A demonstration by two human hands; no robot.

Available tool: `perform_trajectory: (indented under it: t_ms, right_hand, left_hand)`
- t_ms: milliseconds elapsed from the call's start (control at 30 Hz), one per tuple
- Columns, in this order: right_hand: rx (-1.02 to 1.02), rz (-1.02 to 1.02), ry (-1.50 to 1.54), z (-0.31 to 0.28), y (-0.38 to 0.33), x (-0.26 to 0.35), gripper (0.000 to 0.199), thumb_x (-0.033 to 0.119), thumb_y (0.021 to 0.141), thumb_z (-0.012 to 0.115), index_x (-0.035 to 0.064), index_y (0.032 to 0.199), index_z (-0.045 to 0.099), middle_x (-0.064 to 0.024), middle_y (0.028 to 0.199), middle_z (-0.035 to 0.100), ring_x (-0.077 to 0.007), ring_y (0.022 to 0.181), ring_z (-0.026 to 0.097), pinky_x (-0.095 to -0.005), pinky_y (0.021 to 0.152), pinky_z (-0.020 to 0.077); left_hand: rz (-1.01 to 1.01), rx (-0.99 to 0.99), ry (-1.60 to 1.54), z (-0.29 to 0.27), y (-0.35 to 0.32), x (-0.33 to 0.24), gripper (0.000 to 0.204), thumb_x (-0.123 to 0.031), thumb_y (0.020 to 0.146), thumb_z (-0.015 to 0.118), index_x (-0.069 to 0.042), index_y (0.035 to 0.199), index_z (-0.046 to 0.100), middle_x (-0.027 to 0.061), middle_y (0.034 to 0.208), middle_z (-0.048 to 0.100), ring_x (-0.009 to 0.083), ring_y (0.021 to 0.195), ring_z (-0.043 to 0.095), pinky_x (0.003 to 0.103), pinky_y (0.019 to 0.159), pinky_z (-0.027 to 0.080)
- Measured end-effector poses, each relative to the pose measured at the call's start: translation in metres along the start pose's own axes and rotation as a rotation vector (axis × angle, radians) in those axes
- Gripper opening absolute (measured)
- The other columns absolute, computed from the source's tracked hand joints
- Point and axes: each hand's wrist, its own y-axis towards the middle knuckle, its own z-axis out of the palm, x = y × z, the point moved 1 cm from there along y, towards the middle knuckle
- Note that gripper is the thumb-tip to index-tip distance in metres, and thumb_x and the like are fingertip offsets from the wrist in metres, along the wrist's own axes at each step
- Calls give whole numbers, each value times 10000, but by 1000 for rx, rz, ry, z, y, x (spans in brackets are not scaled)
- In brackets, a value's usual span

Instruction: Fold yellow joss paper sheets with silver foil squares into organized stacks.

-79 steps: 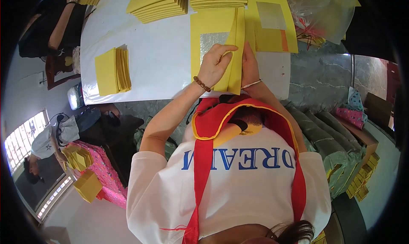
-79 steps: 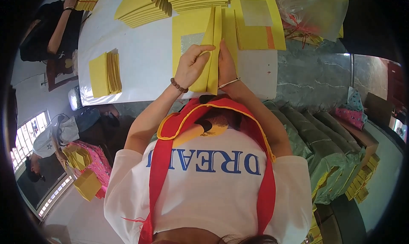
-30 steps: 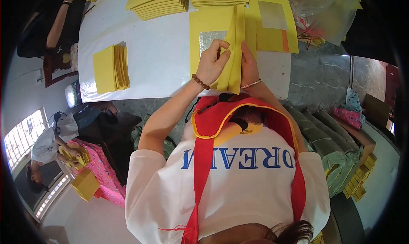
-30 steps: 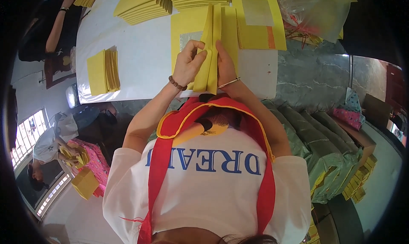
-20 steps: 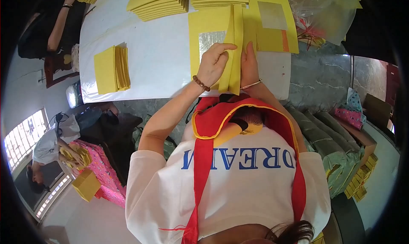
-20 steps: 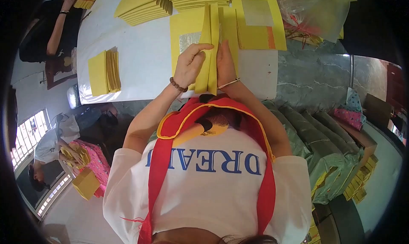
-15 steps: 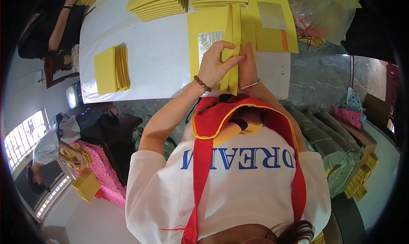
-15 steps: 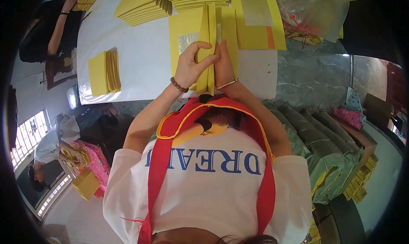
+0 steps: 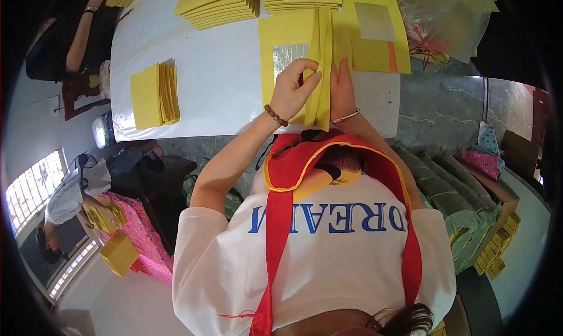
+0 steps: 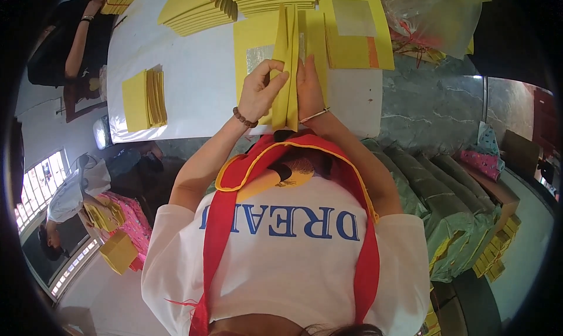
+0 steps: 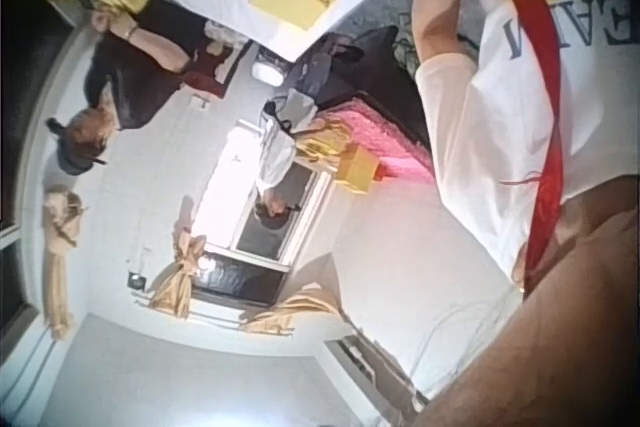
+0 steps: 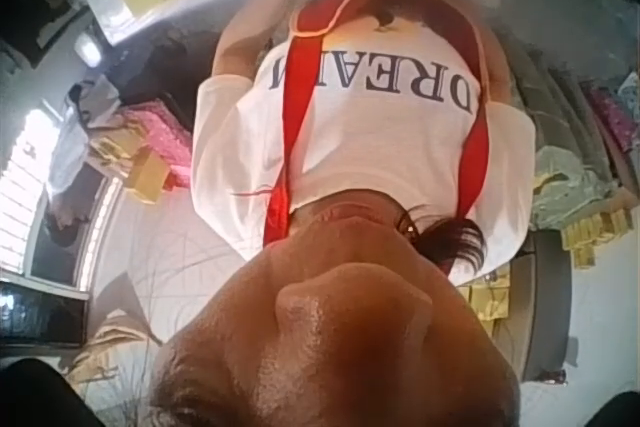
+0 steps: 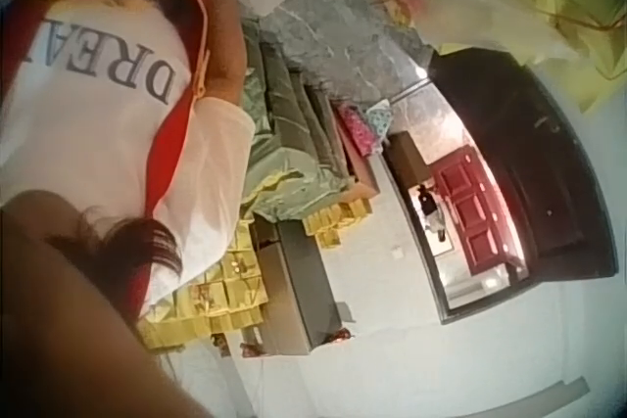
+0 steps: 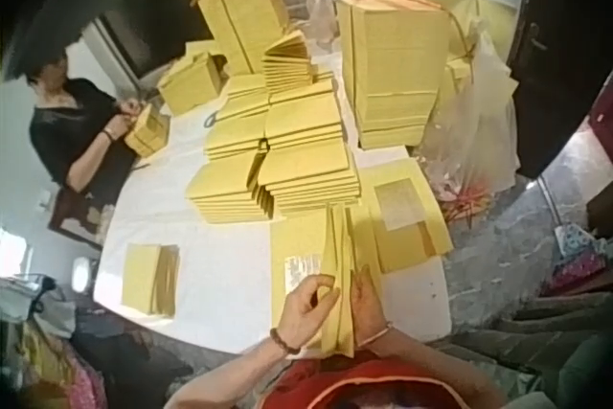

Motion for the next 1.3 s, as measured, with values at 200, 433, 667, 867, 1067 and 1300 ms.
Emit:
perform_trajectory:
  t_ms: [200,433,667,867,1067,1300]
  right_hand:
    - [46,-16,-53,0,-1,1,622,573,925,217,107,1306,374,-57,1189,508,-176,1073,496,-325,947,383]
    - [-24,-24,-94,7,-4,1,625,572,927,209,100,1308,360,-65,1171,506,-177,1084,487,-324,953,375]
    - [-4,-53,-103,10,-5,2,645,585,919,223,91,1308,363,-80,1180,498,-193,1090,488,-330,949,381]
    - [13,-19,-72,6,-4,1,645,579,921,227,103,1340,343,-87,1205,490,-204,1100,486,-336,954,379]
    - [-13,-22,-31,5,-4,1,625,578,921,229,121,1325,363,-82,1194,502,-202,1085,497,-339,948,386]
    - [45,-22,-22,-2,-2,-2,635,595,904,284,120,1311,390,-66,1206,506,-216,1103,494,-352,955,382]
  left_hand:
    - [5,-94,-68,1,-3,1,151,-70,851,524,-51,999,546,-36,657,461,26,558,379,191,483,310]
    - [179,-37,111,2,0,-9,252,-130,834,581,-25,1063,575,81,898,568,137,759,511,258,682,419]
    - [179,-57,130,4,1,-13,419,-232,756,716,-7,1075,562,100,988,591,166,901,547,274,801,427]
    - [230,-71,78,2,2,-6,415,-272,735,723,-19,1028,572,136,997,589,271,914,576,333,785,455]
    - [242,-75,35,2,2,-5,307,-199,784,672,-18,1010,569,121,950,585,233,821,574,305,716,452]
    - [175,-69,-12,2,-3,-4,181,-165,841,613,-20,945,584,-10,737,465,58,592,369,212,532,321]
